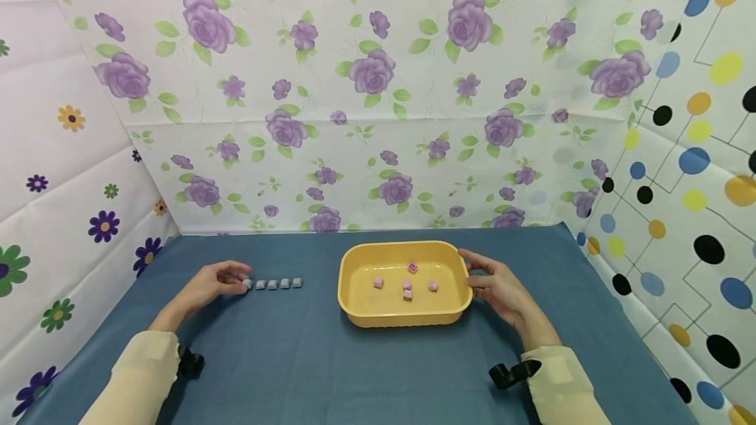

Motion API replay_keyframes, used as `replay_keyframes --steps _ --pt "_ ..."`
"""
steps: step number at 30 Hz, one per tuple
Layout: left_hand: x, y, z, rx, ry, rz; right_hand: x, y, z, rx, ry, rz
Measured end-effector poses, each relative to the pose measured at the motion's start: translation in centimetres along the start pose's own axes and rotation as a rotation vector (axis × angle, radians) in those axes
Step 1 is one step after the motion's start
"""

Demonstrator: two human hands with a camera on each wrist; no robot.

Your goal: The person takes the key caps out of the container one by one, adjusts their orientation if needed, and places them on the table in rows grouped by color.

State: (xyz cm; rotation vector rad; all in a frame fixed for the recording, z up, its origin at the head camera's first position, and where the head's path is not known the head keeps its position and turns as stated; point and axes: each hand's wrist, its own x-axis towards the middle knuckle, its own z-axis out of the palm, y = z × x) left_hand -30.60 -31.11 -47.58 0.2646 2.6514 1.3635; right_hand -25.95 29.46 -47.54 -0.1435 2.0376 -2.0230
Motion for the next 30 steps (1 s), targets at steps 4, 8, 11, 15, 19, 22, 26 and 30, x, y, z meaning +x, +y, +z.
replay_keyframes --steps 4,8,11,15,19,22,26,30 --pt "0.0 -0.1 0.2 0.016 -0.009 0.012 0.0 0.0 0.0 0.003 0.001 -0.001" --pt "0.1 -0.3 0.4 0.023 -0.006 0.027 0.0 0.0 0.0 0.006 -0.002 -0.004" --pt "0.2 -0.3 0.4 0.024 -0.004 0.026 0.1 0.0 0.0 0.006 -0.006 -0.006" --pt "0.3 -0.3 0.4 0.008 -0.005 0.017 0.0 0.0 -0.1 0.005 -0.006 -0.006" --pt "0.2 -0.1 0.4 0.012 -0.01 0.018 0.0 0.1 -0.1 0.003 -0.002 -0.003" --pt "0.2 0.0 0.3 0.019 -0.015 0.016 0.0 0.1 0.0 0.004 -0.001 -0.002" --pt "0.2 0.3 0.1 -0.009 -0.006 -0.003 0.0 0.0 0.0 0.002 -0.003 -0.004" --pt "0.2 1.0 -0.2 -0.054 0.014 0.016 0.0 0.0 -0.1 0.002 -0.005 -0.008"
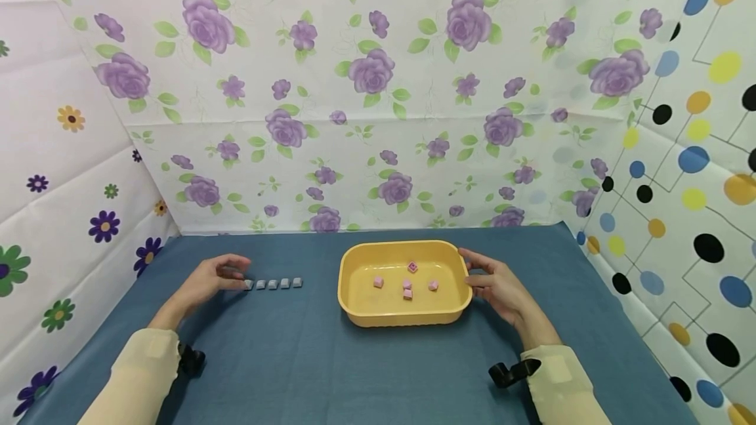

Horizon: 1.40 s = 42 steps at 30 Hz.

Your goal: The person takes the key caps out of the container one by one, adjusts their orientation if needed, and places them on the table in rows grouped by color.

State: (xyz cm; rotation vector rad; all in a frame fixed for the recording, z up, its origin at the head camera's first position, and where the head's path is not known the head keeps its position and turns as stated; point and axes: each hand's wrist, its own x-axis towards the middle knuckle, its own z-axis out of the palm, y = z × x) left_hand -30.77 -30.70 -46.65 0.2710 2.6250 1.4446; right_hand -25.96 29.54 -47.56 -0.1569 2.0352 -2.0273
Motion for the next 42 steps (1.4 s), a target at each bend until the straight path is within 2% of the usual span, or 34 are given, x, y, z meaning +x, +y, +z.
replay_keyframes --steps 6,11,14,20,27,36,42 --pt "0.1 1.3 0.2 -0.048 0.076 0.05 -0.1 -0.1 0.1 -0.002 -0.004 -0.006" --pt "0.3 2.8 1.3 -0.151 0.117 0.094 -0.1 -0.1 0.1 -0.008 -0.002 -0.003" --pt "0.6 4.0 2.2 -0.197 0.111 0.115 -0.1 0.0 0.1 -0.012 -0.002 -0.004" --pt "1.2 6.2 4.3 -0.23 0.065 0.15 0.0 0.0 -0.1 -0.016 -0.014 -0.013" --pt "1.9 7.9 6.2 -0.277 0.019 0.196 0.0 0.1 -0.1 -0.016 -0.018 -0.015" --pt "2.6 9.6 7.9 -0.347 -0.017 0.207 -0.1 0.0 0.0 -0.019 -0.017 -0.014" --pt "3.3 11.1 9.3 -0.375 -0.042 0.191 -0.1 -0.1 0.1 -0.015 -0.011 -0.011"
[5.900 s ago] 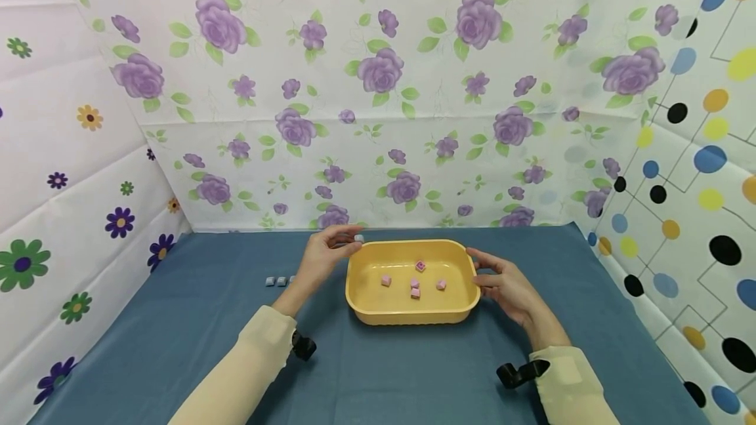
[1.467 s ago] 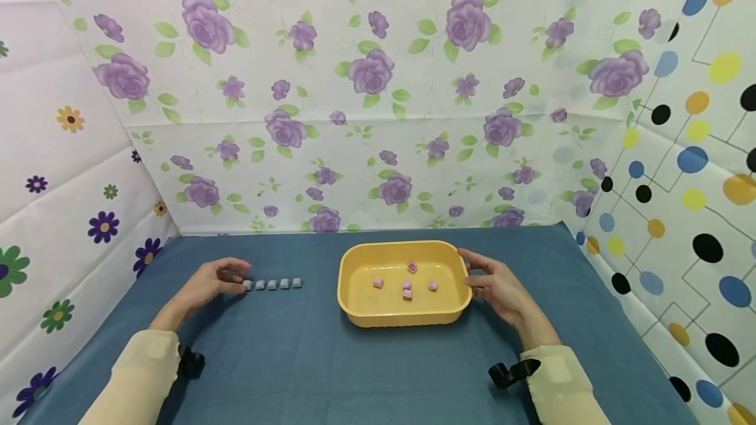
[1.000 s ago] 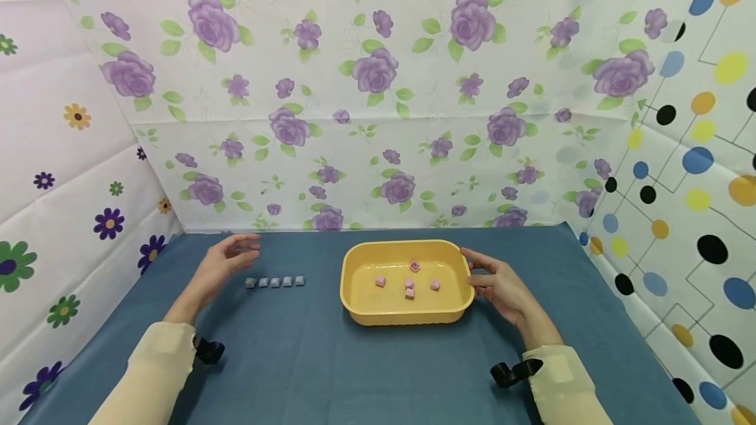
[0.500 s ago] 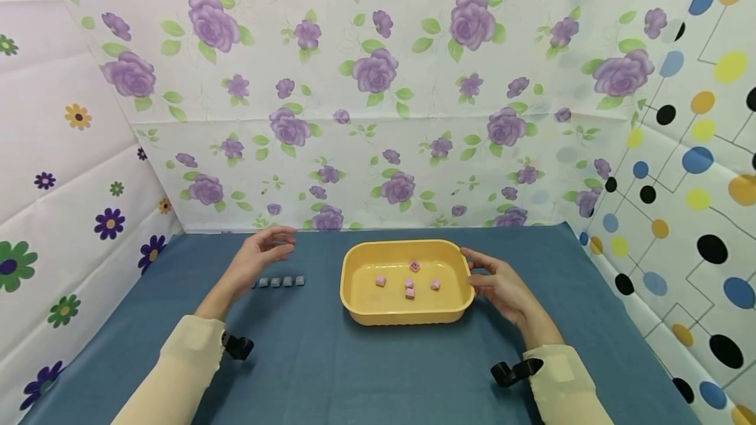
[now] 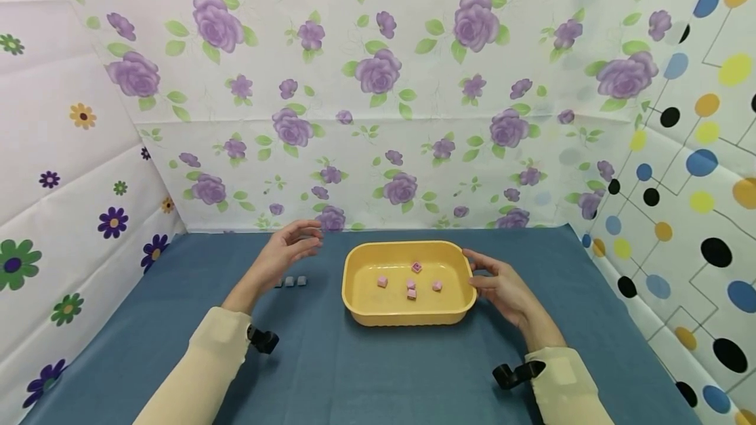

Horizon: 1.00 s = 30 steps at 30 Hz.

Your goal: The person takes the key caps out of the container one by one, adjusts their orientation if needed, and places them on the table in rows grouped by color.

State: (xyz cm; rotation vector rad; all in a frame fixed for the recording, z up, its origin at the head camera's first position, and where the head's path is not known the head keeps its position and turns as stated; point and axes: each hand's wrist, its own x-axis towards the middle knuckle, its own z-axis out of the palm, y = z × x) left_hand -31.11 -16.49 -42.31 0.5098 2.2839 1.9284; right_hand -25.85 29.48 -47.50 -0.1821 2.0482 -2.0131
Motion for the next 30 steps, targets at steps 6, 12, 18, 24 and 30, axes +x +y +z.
replay_keyframes --steps 6,12,18,24,30 --pt "0.9 0.5 2.1 -0.006 -0.041 0.001 -0.1 0.1 0.0 0.001 -0.001 -0.002" --pt "1.6 0.7 3.9 -0.036 -0.102 0.0 0.0 0.0 0.0 0.0 -0.002 -0.003" --pt "2.1 0.8 5.3 -0.103 -0.171 -0.029 0.0 0.0 -0.1 -0.001 -0.008 -0.002" --pt "2.5 0.9 6.2 -0.124 -0.208 -0.066 0.0 0.1 -0.1 0.007 -0.006 0.002" --pt "2.9 1.3 7.1 -0.099 -0.231 -0.126 0.0 0.0 -0.1 0.01 -0.004 0.003"
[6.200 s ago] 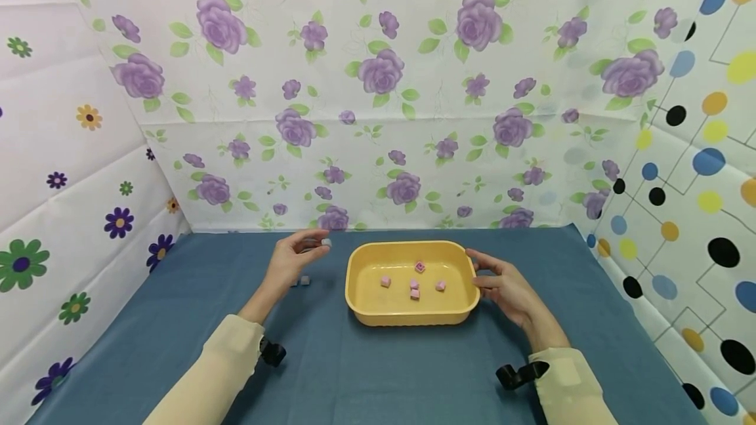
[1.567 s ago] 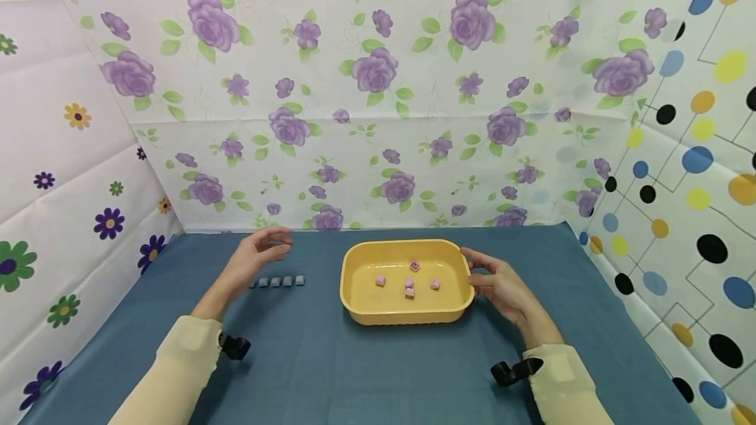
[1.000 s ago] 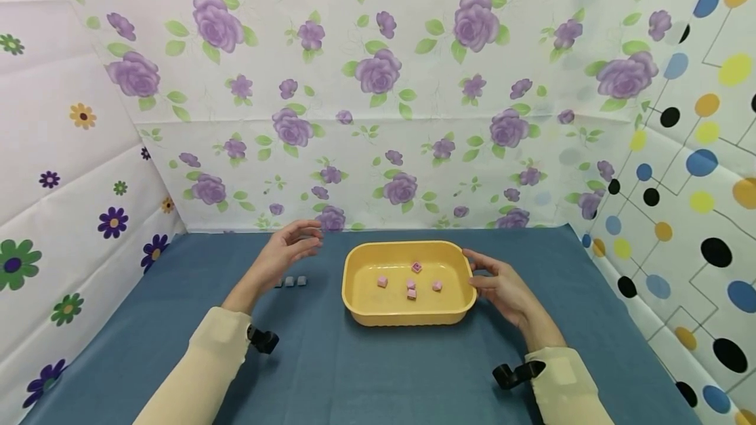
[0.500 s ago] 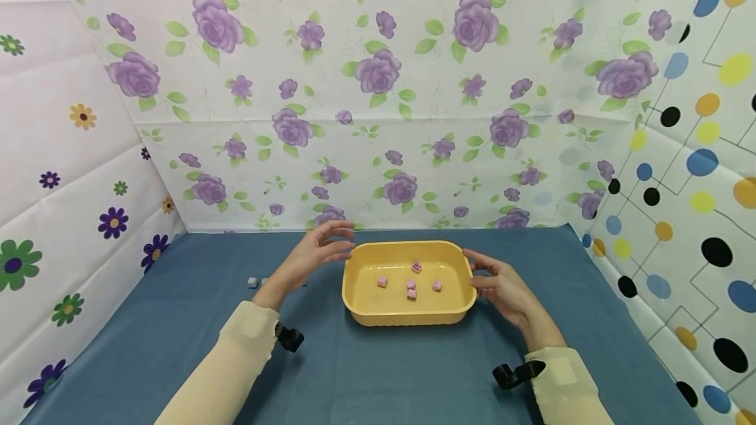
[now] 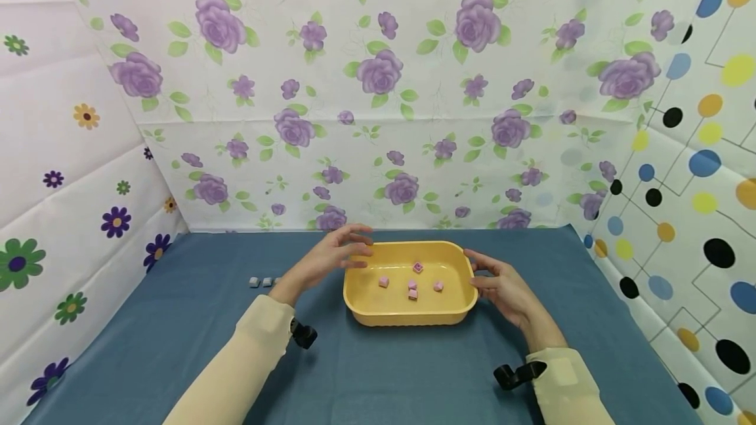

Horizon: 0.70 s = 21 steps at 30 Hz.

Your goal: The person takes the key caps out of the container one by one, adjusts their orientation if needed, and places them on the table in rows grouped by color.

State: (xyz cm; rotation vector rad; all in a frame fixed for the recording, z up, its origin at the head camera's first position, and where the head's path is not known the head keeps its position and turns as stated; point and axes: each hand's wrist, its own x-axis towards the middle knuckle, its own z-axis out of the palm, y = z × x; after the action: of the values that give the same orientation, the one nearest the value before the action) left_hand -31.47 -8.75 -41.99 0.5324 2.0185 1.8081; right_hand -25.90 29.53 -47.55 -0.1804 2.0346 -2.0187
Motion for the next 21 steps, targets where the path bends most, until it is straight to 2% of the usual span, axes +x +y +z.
replay_keyframes --steps 6,13,21 --pt "0.6 0.3 0.9 0.048 -0.038 -0.052 0.0 0.0 0.0 -0.011 0.004 -0.005" --pt "1.2 -0.1 2.1 0.104 -0.135 -0.086 -0.1 0.0 0.0 -0.012 0.006 0.0" --pt "1.8 -0.8 3.2 0.223 -0.15 -0.105 -0.1 0.0 0.0 -0.014 0.002 -0.004"
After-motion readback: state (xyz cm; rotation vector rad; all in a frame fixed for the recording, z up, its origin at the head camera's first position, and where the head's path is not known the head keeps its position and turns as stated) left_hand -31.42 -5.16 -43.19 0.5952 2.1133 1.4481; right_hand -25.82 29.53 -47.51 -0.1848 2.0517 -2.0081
